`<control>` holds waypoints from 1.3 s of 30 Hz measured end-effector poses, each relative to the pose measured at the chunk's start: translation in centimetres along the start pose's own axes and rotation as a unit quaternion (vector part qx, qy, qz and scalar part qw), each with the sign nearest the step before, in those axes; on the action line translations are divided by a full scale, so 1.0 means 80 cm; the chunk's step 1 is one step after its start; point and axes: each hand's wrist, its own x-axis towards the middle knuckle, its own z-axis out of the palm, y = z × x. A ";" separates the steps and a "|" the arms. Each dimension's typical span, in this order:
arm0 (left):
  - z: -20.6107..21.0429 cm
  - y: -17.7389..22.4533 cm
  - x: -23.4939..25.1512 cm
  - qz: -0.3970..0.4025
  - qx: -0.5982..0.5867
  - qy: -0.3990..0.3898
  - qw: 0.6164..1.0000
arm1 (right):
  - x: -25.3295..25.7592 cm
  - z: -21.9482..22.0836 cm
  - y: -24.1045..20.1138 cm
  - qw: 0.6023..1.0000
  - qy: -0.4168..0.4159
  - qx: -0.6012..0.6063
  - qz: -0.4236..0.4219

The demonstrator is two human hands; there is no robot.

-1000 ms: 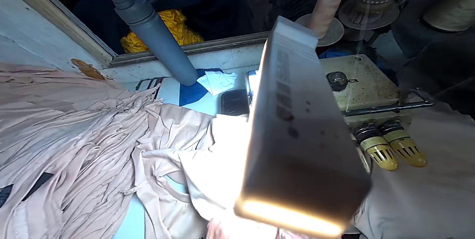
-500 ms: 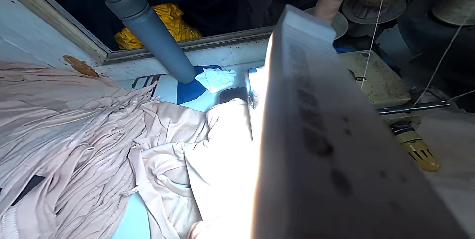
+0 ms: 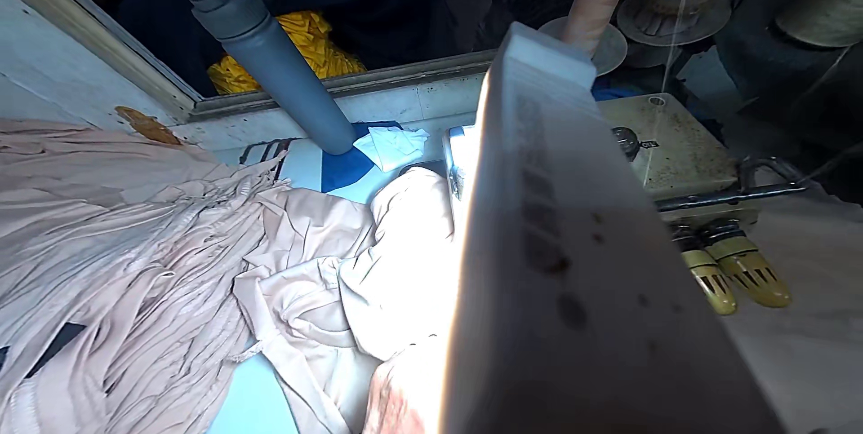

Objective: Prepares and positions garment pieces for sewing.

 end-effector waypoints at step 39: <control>-0.038 -0.049 -0.052 -0.197 -0.131 -0.026 0.971 | 0.008 -0.067 -0.021 0.944 0.029 -0.248 -0.215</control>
